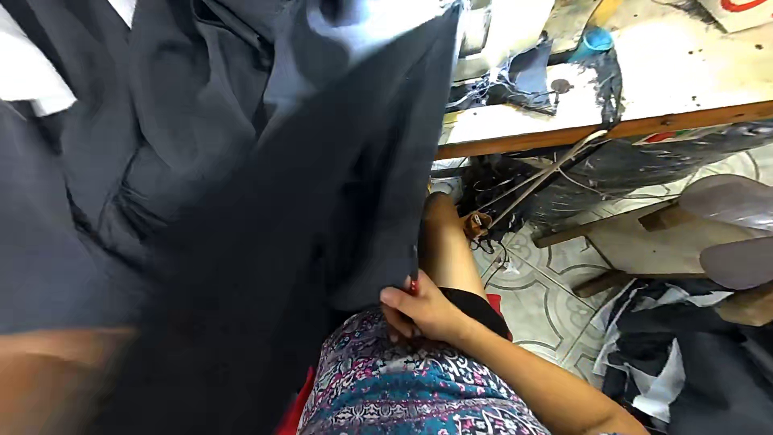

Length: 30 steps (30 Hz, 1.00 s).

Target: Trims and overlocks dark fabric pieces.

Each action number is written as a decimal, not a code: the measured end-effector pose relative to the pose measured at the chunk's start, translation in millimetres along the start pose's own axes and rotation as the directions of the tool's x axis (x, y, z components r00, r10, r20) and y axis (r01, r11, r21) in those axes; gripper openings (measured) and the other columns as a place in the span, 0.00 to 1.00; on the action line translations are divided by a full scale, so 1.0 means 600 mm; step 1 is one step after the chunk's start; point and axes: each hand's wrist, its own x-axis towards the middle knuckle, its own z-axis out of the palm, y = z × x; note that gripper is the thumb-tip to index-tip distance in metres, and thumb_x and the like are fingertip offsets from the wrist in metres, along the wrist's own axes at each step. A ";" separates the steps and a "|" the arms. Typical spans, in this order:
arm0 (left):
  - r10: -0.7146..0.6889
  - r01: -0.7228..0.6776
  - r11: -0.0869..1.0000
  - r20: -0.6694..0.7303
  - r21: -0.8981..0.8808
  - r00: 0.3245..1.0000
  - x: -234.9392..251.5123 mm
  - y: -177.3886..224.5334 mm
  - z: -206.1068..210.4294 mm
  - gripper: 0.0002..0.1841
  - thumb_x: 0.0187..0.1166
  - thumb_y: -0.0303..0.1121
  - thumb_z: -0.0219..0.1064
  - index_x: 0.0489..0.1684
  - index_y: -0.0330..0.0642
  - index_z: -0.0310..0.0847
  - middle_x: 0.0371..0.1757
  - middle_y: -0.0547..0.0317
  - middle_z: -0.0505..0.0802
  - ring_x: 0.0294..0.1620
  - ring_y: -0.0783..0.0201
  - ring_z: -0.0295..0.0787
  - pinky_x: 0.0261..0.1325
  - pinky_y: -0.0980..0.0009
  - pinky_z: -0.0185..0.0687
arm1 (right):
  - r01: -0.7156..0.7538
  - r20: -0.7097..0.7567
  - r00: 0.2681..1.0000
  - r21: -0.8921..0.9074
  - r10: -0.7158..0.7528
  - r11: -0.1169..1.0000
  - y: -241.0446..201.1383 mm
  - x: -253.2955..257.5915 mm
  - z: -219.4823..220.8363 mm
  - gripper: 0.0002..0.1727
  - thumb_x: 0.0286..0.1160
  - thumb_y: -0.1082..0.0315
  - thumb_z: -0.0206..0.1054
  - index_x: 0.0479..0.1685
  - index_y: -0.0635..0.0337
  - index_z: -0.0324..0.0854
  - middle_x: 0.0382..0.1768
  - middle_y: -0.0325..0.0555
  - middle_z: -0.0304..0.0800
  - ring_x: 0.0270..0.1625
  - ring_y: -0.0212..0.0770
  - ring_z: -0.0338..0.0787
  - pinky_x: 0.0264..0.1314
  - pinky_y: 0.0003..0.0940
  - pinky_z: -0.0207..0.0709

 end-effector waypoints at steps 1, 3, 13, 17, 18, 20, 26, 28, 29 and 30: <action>0.081 -0.064 0.994 0.217 -0.087 0.973 0.048 0.025 0.068 0.17 0.89 0.43 0.57 0.44 0.42 0.89 0.41 0.61 0.94 0.46 0.71 0.90 0.51 0.72 0.86 | 0.008 0.007 1.000 0.016 -0.008 1.000 -0.018 -0.014 0.005 0.06 0.85 0.66 0.59 0.38 0.47 0.78 0.15 0.22 0.81 0.17 0.20 0.80 0.25 0.20 0.80; 0.157 -0.095 0.985 0.540 -0.141 0.827 0.116 0.059 0.208 0.15 0.92 0.38 0.55 0.53 0.42 0.88 0.40 0.58 0.90 0.45 0.72 0.86 0.51 0.81 0.80 | -0.062 -0.156 0.986 -0.008 0.060 0.998 -0.064 -0.039 0.013 0.08 0.83 0.73 0.56 0.36 0.53 0.76 0.17 0.23 0.78 0.18 0.18 0.77 0.25 0.18 0.75; 0.125 -0.259 0.961 0.692 0.093 0.711 0.050 -0.048 0.342 0.17 0.81 0.32 0.62 0.64 0.46 0.89 0.37 0.58 0.89 0.34 0.68 0.85 0.35 0.78 0.80 | 0.093 -0.418 0.899 -0.102 -0.127 0.990 -0.010 -0.103 -0.020 0.15 0.88 0.72 0.48 0.35 0.43 0.75 0.18 0.16 0.82 0.16 0.13 0.77 0.20 0.11 0.73; 0.107 -0.374 0.898 0.707 0.234 0.699 0.050 -0.059 0.372 0.20 0.72 0.28 0.64 0.63 0.45 0.90 0.31 0.57 0.86 0.23 0.63 0.83 0.21 0.71 0.79 | 0.099 -0.394 0.902 -0.204 -0.174 0.974 -0.007 -0.109 -0.028 0.15 0.96 0.55 0.46 0.42 0.44 0.75 0.25 0.17 0.84 0.19 0.13 0.78 0.19 0.12 0.75; 0.104 -0.389 0.886 0.709 0.252 0.697 0.051 -0.061 0.378 0.20 0.71 0.28 0.65 0.62 0.45 0.91 0.31 0.57 0.85 0.21 0.63 0.83 0.20 0.71 0.78 | 0.089 -0.398 0.899 -0.238 -0.180 0.967 -0.009 -0.109 -0.029 0.14 0.95 0.56 0.47 0.42 0.46 0.76 0.26 0.17 0.84 0.19 0.12 0.78 0.20 0.11 0.74; 0.107 -0.396 0.887 0.728 0.239 0.677 0.052 -0.064 0.386 0.19 0.71 0.31 0.66 0.61 0.43 0.91 0.30 0.56 0.85 0.21 0.62 0.83 0.20 0.70 0.79 | 0.068 -0.402 0.893 -0.320 -0.201 0.945 -0.013 -0.109 -0.031 0.07 0.88 0.66 0.55 0.44 0.53 0.79 0.27 0.19 0.84 0.22 0.12 0.79 0.24 0.11 0.75; 0.156 -0.365 0.921 0.728 0.137 0.667 0.226 -0.066 0.357 0.17 0.84 0.44 0.62 0.53 0.43 0.92 0.42 0.57 0.95 0.43 0.64 0.92 0.46 0.66 0.89 | 0.009 -0.381 0.916 -0.290 -0.124 0.957 -0.018 -0.111 -0.047 0.05 0.80 0.72 0.61 0.40 0.54 0.82 0.24 0.22 0.86 0.21 0.15 0.81 0.24 0.16 0.79; 0.197 -0.441 0.824 0.550 0.355 0.811 0.335 -0.077 0.350 0.18 0.84 0.44 0.62 0.62 0.44 0.89 0.60 0.53 0.92 0.61 0.58 0.90 0.62 0.59 0.87 | -0.013 -0.395 0.915 -0.241 -0.086 0.971 -0.025 -0.107 -0.049 0.06 0.80 0.74 0.61 0.39 0.52 0.81 0.22 0.22 0.86 0.19 0.16 0.80 0.22 0.16 0.77; 0.191 -0.446 0.768 0.499 0.461 0.845 0.390 -0.087 0.344 0.22 0.85 0.46 0.62 0.69 0.43 0.85 0.69 0.47 0.88 0.70 0.50 0.85 0.70 0.52 0.82 | -0.008 -0.401 0.912 -0.227 -0.086 0.974 -0.026 -0.102 -0.054 0.06 0.81 0.74 0.60 0.39 0.53 0.81 0.21 0.23 0.87 0.18 0.17 0.80 0.21 0.16 0.77; 0.149 -0.422 0.714 0.467 0.559 0.872 0.439 -0.100 0.338 0.27 0.85 0.51 0.58 0.76 0.46 0.81 0.77 0.43 0.83 0.77 0.44 0.79 0.76 0.45 0.74 | 0.007 -0.405 0.909 -0.223 -0.099 0.975 -0.027 -0.093 -0.061 0.07 0.81 0.73 0.60 0.39 0.51 0.81 0.21 0.23 0.87 0.17 0.17 0.79 0.20 0.16 0.75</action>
